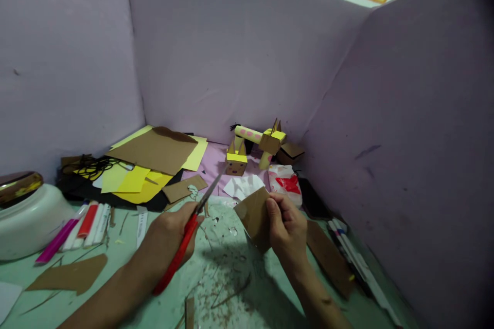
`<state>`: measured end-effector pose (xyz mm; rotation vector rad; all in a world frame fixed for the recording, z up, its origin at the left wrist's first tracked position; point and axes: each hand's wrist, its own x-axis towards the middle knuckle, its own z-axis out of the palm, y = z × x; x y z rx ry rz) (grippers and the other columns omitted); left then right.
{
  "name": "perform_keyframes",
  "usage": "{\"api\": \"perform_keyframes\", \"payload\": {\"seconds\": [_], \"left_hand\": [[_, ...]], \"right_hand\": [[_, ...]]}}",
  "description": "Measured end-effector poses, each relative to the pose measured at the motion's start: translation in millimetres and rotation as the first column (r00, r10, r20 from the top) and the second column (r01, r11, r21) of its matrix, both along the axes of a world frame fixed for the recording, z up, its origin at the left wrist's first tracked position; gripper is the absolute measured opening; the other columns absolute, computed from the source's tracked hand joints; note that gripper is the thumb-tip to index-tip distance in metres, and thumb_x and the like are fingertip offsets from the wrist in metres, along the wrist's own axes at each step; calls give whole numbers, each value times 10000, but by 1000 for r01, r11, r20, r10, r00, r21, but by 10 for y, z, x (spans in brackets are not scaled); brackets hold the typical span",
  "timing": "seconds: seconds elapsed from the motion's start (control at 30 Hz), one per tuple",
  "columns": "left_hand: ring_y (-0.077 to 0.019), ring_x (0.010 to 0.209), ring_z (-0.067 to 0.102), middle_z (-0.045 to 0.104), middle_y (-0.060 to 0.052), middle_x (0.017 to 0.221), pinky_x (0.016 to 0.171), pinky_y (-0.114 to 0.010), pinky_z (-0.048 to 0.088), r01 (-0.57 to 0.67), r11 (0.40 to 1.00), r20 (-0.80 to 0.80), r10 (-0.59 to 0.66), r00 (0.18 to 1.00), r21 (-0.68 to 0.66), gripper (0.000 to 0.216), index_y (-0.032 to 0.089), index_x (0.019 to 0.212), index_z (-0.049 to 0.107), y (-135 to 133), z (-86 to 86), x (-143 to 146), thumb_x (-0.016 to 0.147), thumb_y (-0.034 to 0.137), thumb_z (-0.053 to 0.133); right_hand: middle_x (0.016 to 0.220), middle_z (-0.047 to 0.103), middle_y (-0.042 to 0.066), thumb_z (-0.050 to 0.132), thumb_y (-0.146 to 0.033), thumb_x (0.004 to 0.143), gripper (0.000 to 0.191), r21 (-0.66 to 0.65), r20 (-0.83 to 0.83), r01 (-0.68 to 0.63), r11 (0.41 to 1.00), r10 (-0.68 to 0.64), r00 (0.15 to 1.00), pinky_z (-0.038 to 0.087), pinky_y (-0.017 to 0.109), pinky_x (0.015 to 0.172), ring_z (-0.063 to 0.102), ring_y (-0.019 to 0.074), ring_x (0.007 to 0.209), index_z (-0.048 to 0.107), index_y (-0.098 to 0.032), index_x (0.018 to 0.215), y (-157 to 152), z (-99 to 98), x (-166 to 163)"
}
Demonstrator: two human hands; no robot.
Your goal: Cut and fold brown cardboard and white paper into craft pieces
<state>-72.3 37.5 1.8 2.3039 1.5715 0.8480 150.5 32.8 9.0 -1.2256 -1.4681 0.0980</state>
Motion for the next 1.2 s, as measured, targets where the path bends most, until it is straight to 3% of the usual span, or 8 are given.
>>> {"api": "perform_keyframes", "payload": {"seconds": [0.27,0.43,0.73,0.8,0.87,0.97,1.03,1.2], "left_hand": [[-332,711,682,708,-131,758,538,-349,418,-300,951,-452,236,860,-73,352,160,1126,536,102,204,-93,887,256,296],[-343,790,684,714,-177,850,561,-348,430,-322,932,-505,201,839,-164,347,148,1007,585,176,170,-112,889,310,302],[-366,867,654,689,-188,939,647,-420,469,-331,931,-516,209,831,-156,343,149,1077,592,212,97,-125,846,290,381],[-319,935,634,663,-160,1035,731,-420,480,-229,966,-409,162,898,-121,332,160,1090,580,129,105,-67,846,232,366],[-240,1000,606,648,-95,1095,832,-373,475,80,985,-193,-109,975,-152,367,183,1088,577,9,92,17,777,109,397],[-206,1111,534,584,-64,1207,940,-369,439,527,815,33,-536,844,-242,557,197,1121,560,-179,52,148,623,-11,422],[-217,1103,514,549,-69,1211,921,-382,445,594,740,34,-617,786,-317,565,205,1119,561,-257,27,216,617,-23,436],[-198,956,517,539,-42,986,804,-326,445,502,735,41,-546,837,-456,222,194,914,612,-234,-36,306,759,81,500]], "right_hand": [[787,580,16,448,-243,911,127,198,-197,31,980,9,980,447,260,606,554,154,693,567,-209,938,-65,-2,35],[847,605,24,448,-131,892,141,338,-210,-183,923,264,941,481,406,840,599,178,821,518,-240,948,-210,-14,-12],[765,639,22,462,-46,743,211,-44,130,-480,876,481,867,533,412,829,647,171,734,523,-223,841,-742,-397,-19],[783,640,32,450,-18,734,239,-143,115,-476,868,492,863,545,369,754,636,179,773,534,-222,826,-851,-436,15],[850,650,49,448,5,736,297,-236,91,-448,862,479,873,543,348,724,626,189,836,565,-222,888,-921,-467,60],[993,652,63,462,23,735,421,-346,99,-417,841,474,875,525,383,797,599,204,947,574,-237,1046,-954,-514,119],[1063,634,69,469,34,729,471,-395,113,-413,821,489,865,504,404,840,570,209,1001,567,-243,1098,-940,-539,143],[974,625,84,477,-60,822,272,-451,164,-338,826,449,878,486,388,761,554,215,911,623,-201,1003,-827,-531,147]]}}
